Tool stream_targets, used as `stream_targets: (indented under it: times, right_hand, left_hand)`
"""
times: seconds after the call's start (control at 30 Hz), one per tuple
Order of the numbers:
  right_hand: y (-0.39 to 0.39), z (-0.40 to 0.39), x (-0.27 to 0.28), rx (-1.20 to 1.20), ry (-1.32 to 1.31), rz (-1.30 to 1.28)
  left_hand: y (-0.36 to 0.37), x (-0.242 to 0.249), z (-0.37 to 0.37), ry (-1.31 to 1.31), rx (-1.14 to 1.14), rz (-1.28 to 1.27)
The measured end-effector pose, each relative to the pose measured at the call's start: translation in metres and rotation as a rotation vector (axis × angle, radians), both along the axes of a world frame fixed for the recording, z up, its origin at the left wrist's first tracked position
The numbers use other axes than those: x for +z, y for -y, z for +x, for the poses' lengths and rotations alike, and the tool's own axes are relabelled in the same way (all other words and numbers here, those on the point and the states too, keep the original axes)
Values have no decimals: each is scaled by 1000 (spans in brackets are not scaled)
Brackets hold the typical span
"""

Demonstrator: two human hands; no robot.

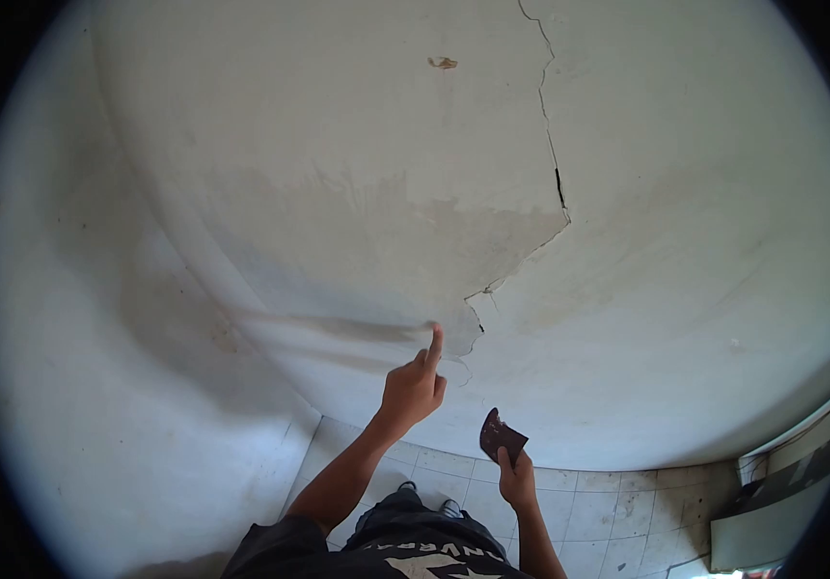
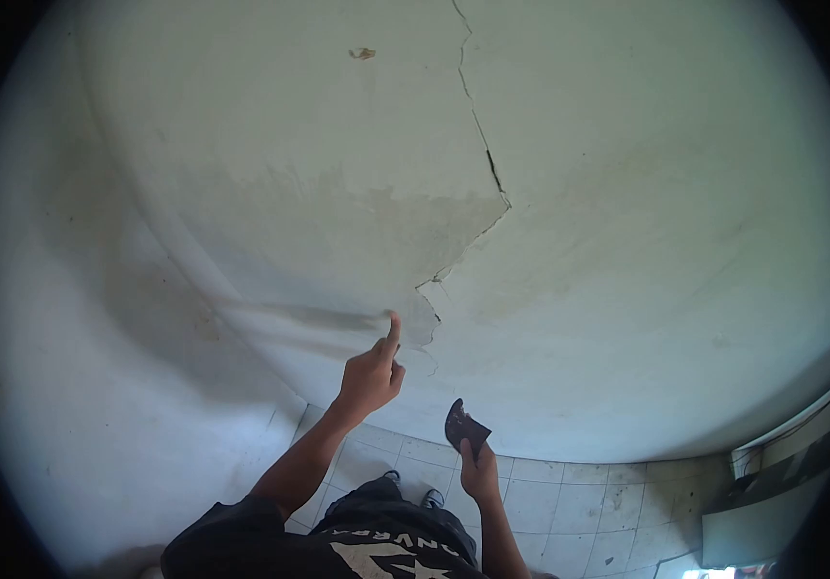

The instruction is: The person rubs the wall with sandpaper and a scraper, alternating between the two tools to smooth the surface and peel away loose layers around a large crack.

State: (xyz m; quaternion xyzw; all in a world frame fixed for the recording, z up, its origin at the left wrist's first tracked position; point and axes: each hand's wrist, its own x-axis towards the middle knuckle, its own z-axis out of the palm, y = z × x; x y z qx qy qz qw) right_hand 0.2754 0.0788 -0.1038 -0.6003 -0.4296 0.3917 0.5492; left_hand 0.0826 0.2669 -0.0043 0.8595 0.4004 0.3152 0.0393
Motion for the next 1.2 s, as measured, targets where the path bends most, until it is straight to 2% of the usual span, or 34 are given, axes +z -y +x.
stream_targets:
  times: [0.03, 0.1, 0.17, 0.23, 0.27, 0.3, 0.37, 0.43, 0.5, 0.6, 0.63, 0.73, 0.8, 0.9, 0.97, 1.03, 1.1, 1.2]
  right_hand:
    - [-2, 1, 3, -49, 65, 22]
    - [-7, 2, 24, -140, 136, -25]
    - [-16, -3, 44, -278, 4, 68]
    - [-27, -8, 73, -353, -23, 199]
    - [-30, -3, 72, -369, 109, 178]
    - [-34, -4, 80, -388, 111, 187]
    - [-50, -8, 107, -694, 488, 307]
    - [-71, -10, 127, -874, 558, 438]
    - [-98, -15, 146, -988, 788, 568]
    - [-139, -43, 161, -1007, 917, 537]
    - [-152, -54, 158, -990, 976, 529]
    - [-178, -94, 137, -944, 948, 405]
    - [-192, -113, 122, -965, 900, 354]
    - [-203, -131, 118, -1011, 846, 349]
    - [-210, -140, 114, -1032, 858, 335]
    - [-219, -146, 113, -1040, 869, 329]
    - [-231, -152, 108, -1035, 749, 415]
    - [-242, -149, 99, -1063, 748, 428]
  left_hand:
    - [-1, -9, -2, -3, -13, 2]
    - [-2, -26, -9, -98, 12, -212]
    - [-3, -39, -15, -112, -6, -262]
    - [-4, -56, -23, 80, -192, -297]
    - [-5, -61, -29, 103, -308, -393]
    - [-6, -55, -33, 125, -430, -488]
    - [-2, -9, -42, 234, -653, -700]
    - [-13, 26, -53, 256, -792, -755]
    - [-34, 50, -70, 256, -802, -921]
    - [-70, 81, -87, 369, -913, -653]
    - [-77, 89, -96, 438, -921, -724]
    - [-117, 87, -122, 436, -1002, -621]
    - [-138, 82, -130, 497, -921, -558]
    - [-163, 83, -133, 413, -921, -486]
    - [-173, 80, -140, 376, -1002, -510]
    - [-180, 80, -145, 340, -1062, -670]
    - [-185, 73, -144, 335, -1082, -656]
    - [-191, 64, -145, 384, -1104, -675]
